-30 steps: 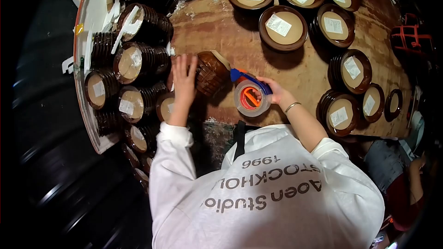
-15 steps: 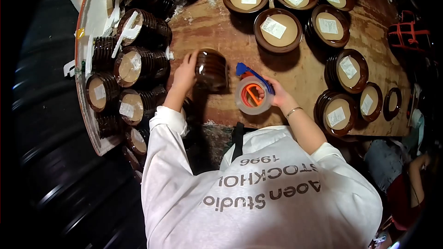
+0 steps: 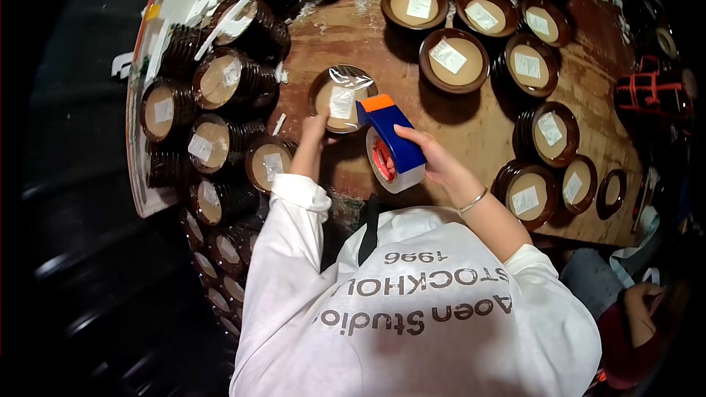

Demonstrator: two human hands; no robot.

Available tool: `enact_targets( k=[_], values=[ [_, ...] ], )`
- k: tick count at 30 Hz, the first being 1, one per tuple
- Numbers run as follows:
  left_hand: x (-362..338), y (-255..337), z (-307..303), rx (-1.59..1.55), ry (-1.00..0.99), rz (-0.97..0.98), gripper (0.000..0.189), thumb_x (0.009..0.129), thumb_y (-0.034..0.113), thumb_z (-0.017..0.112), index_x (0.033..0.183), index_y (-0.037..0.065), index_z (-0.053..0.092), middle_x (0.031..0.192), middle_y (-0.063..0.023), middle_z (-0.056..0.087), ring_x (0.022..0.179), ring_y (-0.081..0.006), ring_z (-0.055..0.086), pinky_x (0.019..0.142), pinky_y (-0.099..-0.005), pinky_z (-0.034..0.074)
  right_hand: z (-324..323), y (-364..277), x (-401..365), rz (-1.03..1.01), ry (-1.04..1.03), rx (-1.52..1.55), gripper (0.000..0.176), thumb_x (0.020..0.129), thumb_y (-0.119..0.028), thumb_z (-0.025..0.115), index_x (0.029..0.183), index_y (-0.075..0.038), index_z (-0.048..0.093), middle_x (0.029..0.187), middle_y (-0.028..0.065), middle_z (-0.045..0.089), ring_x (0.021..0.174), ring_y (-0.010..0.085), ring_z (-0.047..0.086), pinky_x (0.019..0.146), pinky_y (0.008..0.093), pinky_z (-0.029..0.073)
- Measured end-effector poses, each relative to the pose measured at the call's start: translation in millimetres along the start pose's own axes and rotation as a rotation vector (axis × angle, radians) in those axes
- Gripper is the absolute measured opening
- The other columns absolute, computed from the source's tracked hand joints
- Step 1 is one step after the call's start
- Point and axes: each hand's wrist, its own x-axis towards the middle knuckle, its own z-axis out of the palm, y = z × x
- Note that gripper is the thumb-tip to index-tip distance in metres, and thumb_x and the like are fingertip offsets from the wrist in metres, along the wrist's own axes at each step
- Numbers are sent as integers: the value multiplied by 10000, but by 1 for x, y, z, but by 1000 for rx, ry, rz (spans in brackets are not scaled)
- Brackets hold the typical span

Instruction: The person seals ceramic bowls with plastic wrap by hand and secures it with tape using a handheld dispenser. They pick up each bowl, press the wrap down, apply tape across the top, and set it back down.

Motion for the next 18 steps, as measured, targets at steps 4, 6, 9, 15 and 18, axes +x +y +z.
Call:
enact_targets(
  k=[4, 6, 9, 15, 18],
  values=[
    [-24, -34, 42, -501, -79, -107, 429, 839, 316, 477, 1174, 58, 408, 1108, -168, 485, 972, -311, 511, 729, -517, 465, 9, -2, -1, 43, 4, -173, 384, 788, -336, 556, 898, 32, 530, 684, 111, 579, 545, 183, 583, 519, 282, 481],
    [-21, -42, 47, -629, -105, -121, 427, 858, 333, 444, 1200, 83, 386, 1158, -144, 451, 981, -313, 499, 751, -521, 449, 9, 7, 0, 17, 96, -357, 368, 771, -316, 587, 867, 37, 546, 695, 96, 577, 557, 174, 583, 528, 265, 471],
    [-36, -35, 44, -513, -112, -74, 432, 851, 348, 449, 1187, 81, 402, 1133, -124, 481, 993, -295, 497, 758, -489, 457, -4, 20, 4, -179, 175, -691, 369, 777, -347, 573, 850, 13, 546, 695, 72, 582, 552, 139, 565, 528, 240, 455],
    [-78, -21, 9, -75, -136, -19, 757, 681, 417, 652, 1265, 87, 300, 1269, -156, 338, 1163, -335, 325, 914, -517, 311, -8, 18, -7, -19, 221, -552, 349, 788, -342, 556, 832, 4, 543, 681, 74, 576, 561, 140, 564, 522, 243, 452],
    [-81, -28, -9, 821, 429, 1020, 871, 610, 289, 722, 1305, 105, 230, 1317, -156, 275, 1229, -339, 225, 984, -474, 218, -5, 20, -5, -54, 196, -503, 341, 788, -340, 553, 828, -1, 544, 682, 81, 578, 554, 146, 564, 520, 250, 453]
  ],
)
